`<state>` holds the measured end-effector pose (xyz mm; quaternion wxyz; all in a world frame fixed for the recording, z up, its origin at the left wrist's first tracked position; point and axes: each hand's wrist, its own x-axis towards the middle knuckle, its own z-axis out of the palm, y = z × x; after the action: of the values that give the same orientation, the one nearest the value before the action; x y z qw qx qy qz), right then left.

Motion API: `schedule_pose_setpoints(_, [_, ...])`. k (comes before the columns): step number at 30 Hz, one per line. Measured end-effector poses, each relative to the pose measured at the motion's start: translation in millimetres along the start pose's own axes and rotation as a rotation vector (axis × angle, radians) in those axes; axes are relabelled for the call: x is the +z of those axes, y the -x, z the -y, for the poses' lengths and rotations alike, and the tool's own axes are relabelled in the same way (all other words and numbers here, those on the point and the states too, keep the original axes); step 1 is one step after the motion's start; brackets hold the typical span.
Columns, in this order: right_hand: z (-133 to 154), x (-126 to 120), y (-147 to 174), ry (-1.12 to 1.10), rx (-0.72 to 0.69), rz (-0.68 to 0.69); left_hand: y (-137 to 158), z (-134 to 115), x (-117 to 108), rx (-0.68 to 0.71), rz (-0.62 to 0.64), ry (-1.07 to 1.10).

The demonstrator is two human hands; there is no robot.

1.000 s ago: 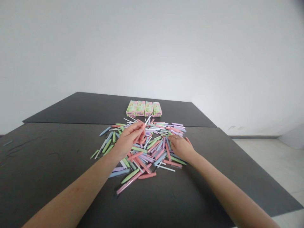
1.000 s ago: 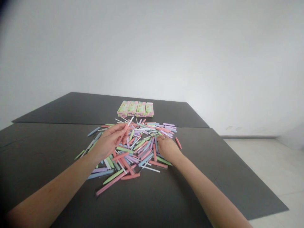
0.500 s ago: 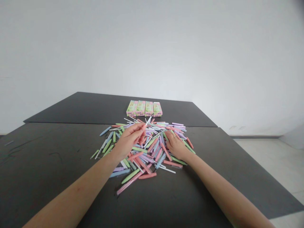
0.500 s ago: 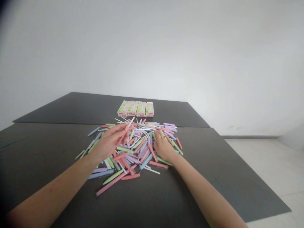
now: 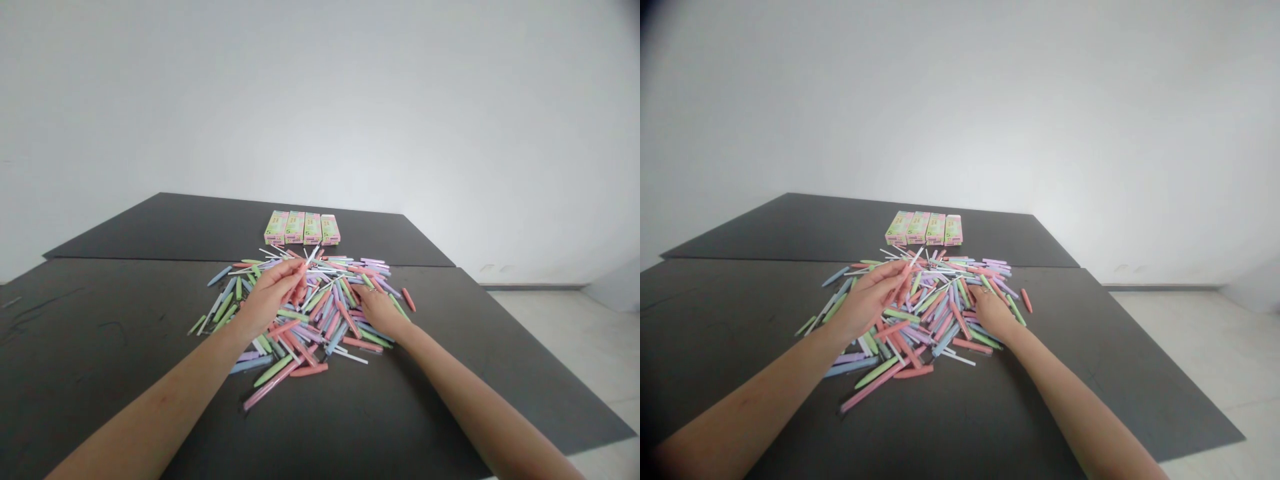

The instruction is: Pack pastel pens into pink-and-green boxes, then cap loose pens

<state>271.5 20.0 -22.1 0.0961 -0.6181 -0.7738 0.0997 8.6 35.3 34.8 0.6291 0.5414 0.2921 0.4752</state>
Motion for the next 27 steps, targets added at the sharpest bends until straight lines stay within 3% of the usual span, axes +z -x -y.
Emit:
schedule_pose_setpoints(6, [-7, 4, 3, -0.008, -0.056, -0.046, 1, 1, -1, 0.007, 0.042, -0.029])
schedule_pose_setpoints(9, [-31, -2, -1, 0.04, 0.013, -0.279, 0, 2, -2, 0.007, 0.056, -0.044])
schedule_pose_setpoints(12, [-67, -11, -1, 0.118, 0.207, -0.449, 0, 3, -2, 0.007, 0.056, -0.047])
schedule_pose_setpoints(15, [-98, -12, 5, 0.223, 0.409, -0.332, -1, 5, -3, 0.012, 0.055, -0.062])
schedule_pose_setpoints(18, [-110, 0, 13, 0.231, 0.483, -0.24, -1, 7, -4, 0.03, 0.062, -0.096])
schedule_pose_setpoints(22, [-102, 18, 15, 0.224, 0.444, -0.159, -1, 7, -3, 0.045, 0.063, -0.108])
schedule_pose_setpoints(27, [-86, 21, 9, 0.229, 0.373, -0.107, -2, 7, -2, 0.042, 0.057, -0.098])
